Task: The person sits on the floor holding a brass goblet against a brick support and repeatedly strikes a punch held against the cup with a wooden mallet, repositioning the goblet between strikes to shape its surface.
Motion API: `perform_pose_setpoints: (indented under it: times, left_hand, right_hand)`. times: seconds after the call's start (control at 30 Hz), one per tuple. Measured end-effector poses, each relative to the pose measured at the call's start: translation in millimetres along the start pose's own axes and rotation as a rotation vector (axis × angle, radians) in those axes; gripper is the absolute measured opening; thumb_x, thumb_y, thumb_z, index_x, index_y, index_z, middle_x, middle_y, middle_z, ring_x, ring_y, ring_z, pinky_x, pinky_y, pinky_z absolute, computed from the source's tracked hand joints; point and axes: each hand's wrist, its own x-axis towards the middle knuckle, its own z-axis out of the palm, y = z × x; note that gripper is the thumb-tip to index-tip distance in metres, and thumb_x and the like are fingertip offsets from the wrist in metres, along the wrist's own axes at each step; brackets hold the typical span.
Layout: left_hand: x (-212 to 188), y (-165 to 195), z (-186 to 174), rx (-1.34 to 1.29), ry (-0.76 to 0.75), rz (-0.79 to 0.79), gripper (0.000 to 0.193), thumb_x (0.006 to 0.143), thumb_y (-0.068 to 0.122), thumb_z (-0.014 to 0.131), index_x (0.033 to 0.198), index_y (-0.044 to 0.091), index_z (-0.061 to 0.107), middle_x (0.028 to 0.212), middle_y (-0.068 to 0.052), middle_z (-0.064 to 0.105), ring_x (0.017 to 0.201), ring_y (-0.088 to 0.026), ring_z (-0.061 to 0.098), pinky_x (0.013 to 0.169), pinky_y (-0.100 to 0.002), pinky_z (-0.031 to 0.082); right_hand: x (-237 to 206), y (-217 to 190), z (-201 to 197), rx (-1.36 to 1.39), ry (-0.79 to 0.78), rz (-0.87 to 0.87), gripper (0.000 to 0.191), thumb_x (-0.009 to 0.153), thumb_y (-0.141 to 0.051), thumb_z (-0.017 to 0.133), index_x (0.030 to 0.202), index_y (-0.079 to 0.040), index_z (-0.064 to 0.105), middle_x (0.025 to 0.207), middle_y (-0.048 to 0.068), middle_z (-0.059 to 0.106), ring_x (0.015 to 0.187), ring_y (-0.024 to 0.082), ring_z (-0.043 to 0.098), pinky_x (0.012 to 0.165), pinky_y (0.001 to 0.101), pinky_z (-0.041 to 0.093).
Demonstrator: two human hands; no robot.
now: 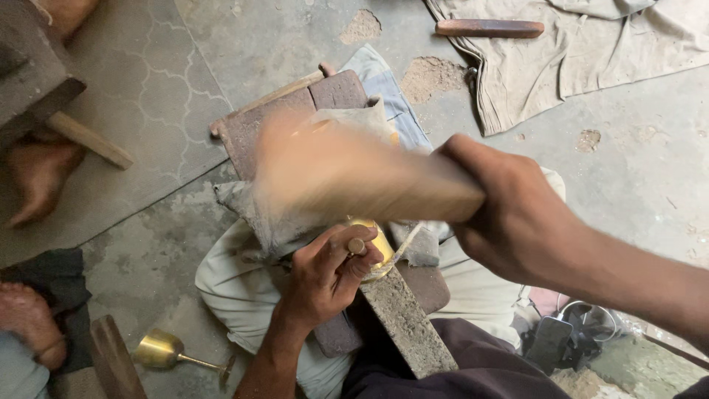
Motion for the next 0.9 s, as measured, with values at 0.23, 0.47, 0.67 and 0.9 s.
perform_pose_setpoints:
  times: [0.23, 0.47, 0.67, 0.9]
  left_hand:
    - [-3, 2, -6, -0.013, 0.128, -0.027, 0.024, 0.105, 0.015, 0.068, 0.125, 0.006, 0.060, 0.102, -0.009, 0.072, 0.083, -0.015, 0.072, 0.068, -0.027, 0.063]
    - [5, 13, -3, 0.034, 0.061, 0.010, 0.024, 0.100, 0.011, 0.073, 0.118, 0.005, 0.059, 0.097, -0.007, 0.070, 0.081, -0.015, 0.074, 0.064, -0.029, 0.062]
    - [-6, -6, 4, 0.148, 0.047, 0.024, 0.024, 0.096, 0.015, 0.074, 0.116, 0.009, 0.062, 0.087, -0.003, 0.071, 0.065, -0.011, 0.066, 0.053, -0.026, 0.056]
    - [-14, -17, 6, 0.065, 0.025, 0.040, 0.021, 0.107, 0.021, 0.068, 0.125, 0.012, 0.063, 0.088, 0.001, 0.072, 0.067, -0.007, 0.068, 0.056, -0.024, 0.058]
  right_hand:
    - [-13, -20, -20, -0.540, -0.096, 0.038, 0.037, 0.091, -0.021, 0.070, 0.125, -0.009, 0.062, 0.092, 0.006, 0.072, 0.063, 0.016, 0.063, 0.051, 0.0288, 0.052]
    - [-13, -36, -33, -0.385, -0.603, 0.533, 0.055, 0.094, -0.042, 0.071, 0.134, -0.012, 0.048, 0.090, 0.006, 0.072, 0.063, 0.016, 0.068, 0.058, 0.0269, 0.059]
    - [-33, -34, -16, -0.086, -0.282, 0.172, 0.058, 0.086, -0.023, 0.069, 0.136, -0.006, 0.047, 0.098, 0.013, 0.070, 0.065, 0.021, 0.070, 0.058, 0.0341, 0.058]
    - [-22, -25, -17, -0.301, -0.293, 0.084, 0.039, 0.094, -0.018, 0.064, 0.131, -0.013, 0.051, 0.100, 0.008, 0.071, 0.072, 0.021, 0.071, 0.063, 0.0335, 0.060]
